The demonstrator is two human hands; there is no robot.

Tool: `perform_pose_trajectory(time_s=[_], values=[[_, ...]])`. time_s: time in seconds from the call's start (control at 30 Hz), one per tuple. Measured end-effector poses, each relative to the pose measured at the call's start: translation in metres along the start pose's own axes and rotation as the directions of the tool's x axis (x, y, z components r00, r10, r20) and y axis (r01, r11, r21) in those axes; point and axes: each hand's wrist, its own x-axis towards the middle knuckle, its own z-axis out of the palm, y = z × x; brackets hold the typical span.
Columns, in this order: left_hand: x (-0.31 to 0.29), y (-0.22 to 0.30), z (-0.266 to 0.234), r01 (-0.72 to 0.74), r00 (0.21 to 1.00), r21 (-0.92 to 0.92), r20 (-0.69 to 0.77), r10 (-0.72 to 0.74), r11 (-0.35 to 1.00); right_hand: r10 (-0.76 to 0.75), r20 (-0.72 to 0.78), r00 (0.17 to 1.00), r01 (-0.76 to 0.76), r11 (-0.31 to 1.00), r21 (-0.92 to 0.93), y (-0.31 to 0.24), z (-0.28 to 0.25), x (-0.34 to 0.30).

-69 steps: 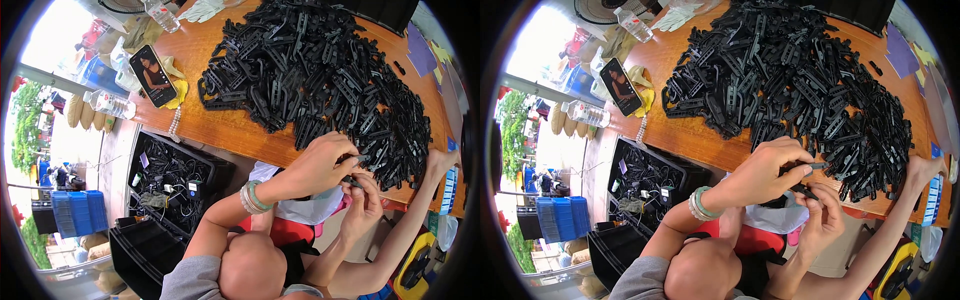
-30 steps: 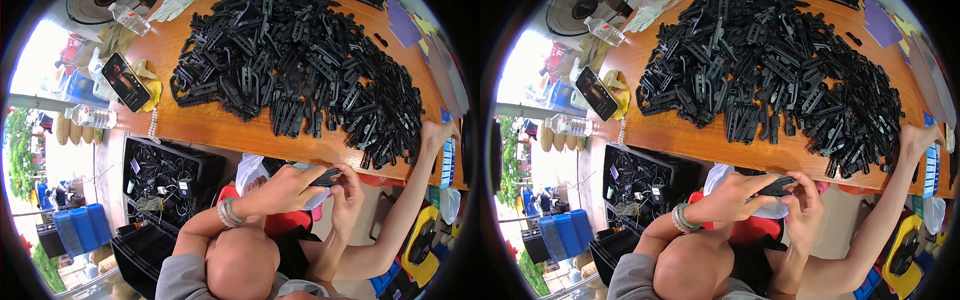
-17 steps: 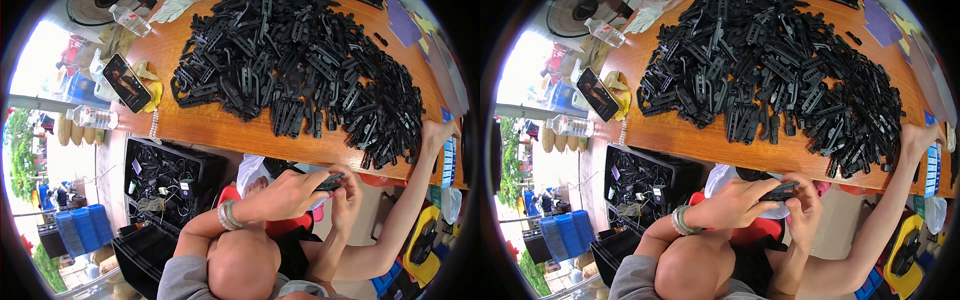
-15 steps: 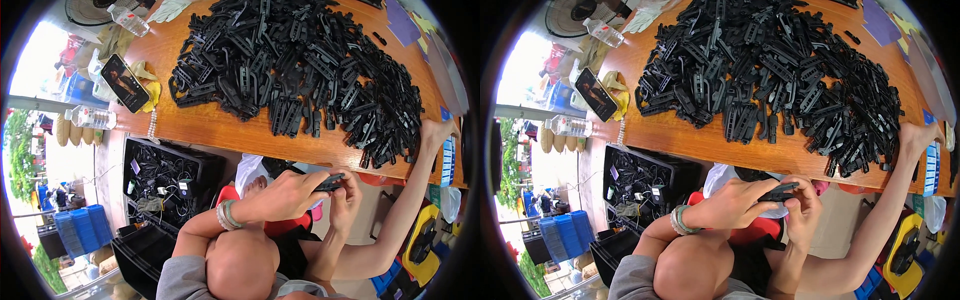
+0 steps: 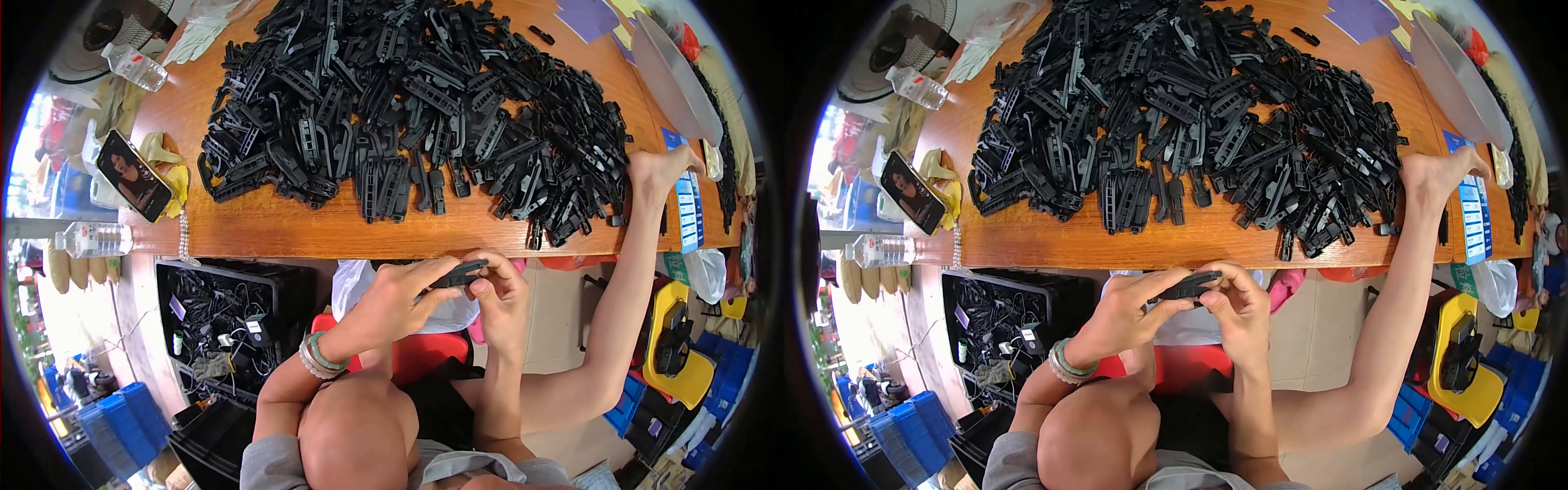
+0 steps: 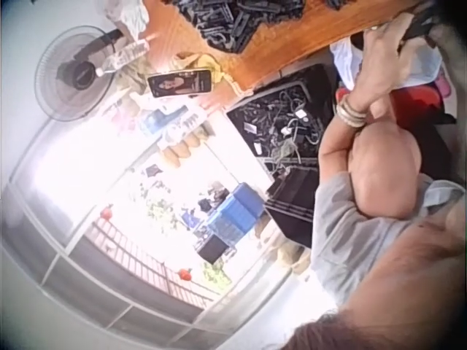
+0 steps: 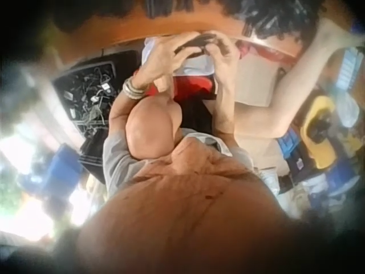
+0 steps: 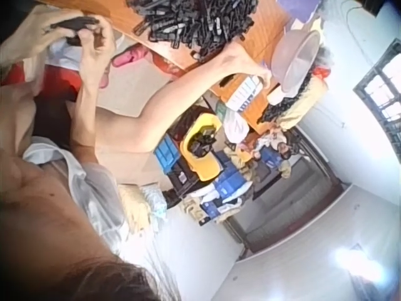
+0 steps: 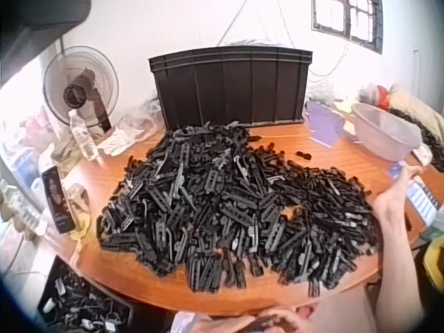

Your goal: The person assembles plastic clips by taking pieces from the table, snapping them together by hand, and dropping the assembled parts into a bag.

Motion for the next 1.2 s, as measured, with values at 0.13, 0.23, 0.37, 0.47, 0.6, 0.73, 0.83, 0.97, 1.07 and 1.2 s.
perform_pose_trajectory(time_s=[0.13, 0.23, 0.37, 0.47, 0.6, 0.73, 0.83, 0.97, 1.07, 1.2], values=[[0.005, -0.006, -0.017, -0.165, 0.986, 0.211, -0.004, 0.169, 0.964, 0.034, 0.164, 0.986, 0.007, 0.971, -0.239, -0.01, -0.005, 0.006], [0.016, -0.016, -0.033, -0.139, 0.947, 0.353, -0.226, 0.228, 0.925, -0.072, 0.027, 0.997, 0.077, 0.91, -0.407, -0.018, 0.021, 0.017], [0.039, -0.014, -0.041, -0.107, 0.89, 0.601, -0.298, 0.346, 0.792, -0.323, -0.023, 0.946, 0.196, 0.628, -0.753, -0.014, 0.046, 0.049], [0.056, -0.024, -0.028, -0.101, 0.953, 0.805, -0.09, 0.29, 0.584, -0.357, 0.003, 0.934, 0.13, 0.333, -0.934, -0.009, 0.053, 0.059], [0.067, -0.022, -0.002, -0.093, 0.969, 0.861, -0.038, 0.246, 0.5, -0.426, -0.025, 0.904, 0.083, 0.234, -0.969, -0.003, 0.045, 0.055], [0.058, -0.03, 0.007, -0.047, 0.976, 0.834, -0.079, 0.203, 0.55, -0.403, -0.09, 0.911, 0.058, 0.341, -0.938, -0.011, 0.046, 0.046], [0.057, -0.034, 0.006, -0.017, 0.967, 0.792, -0.143, 0.212, 0.61, -0.416, -0.224, 0.881, 0.091, 0.615, -0.784, -0.003, 0.034, 0.041], [0.058, -0.034, 0.002, -0.013, 0.946, 0.747, -0.206, 0.251, 0.665, -0.377, -0.343, 0.86, 0.157, 0.836, -0.525, -0.017, 0.025, 0.029], [0.053, -0.029, -0.007, -0.033, 0.907, 0.673, -0.291, 0.304, 0.739, -0.365, -0.346, 0.864, 0.192, 0.875, -0.444, -0.016, 0.015, 0.021], [0.045, 0.004, -0.007, 0.009, 0.958, -0.041, -0.286, -0.021, 0.999, -0.333, -0.249, 0.909, 0.3, 0.94, -0.16, -0.021, 0.0, 0.013]])
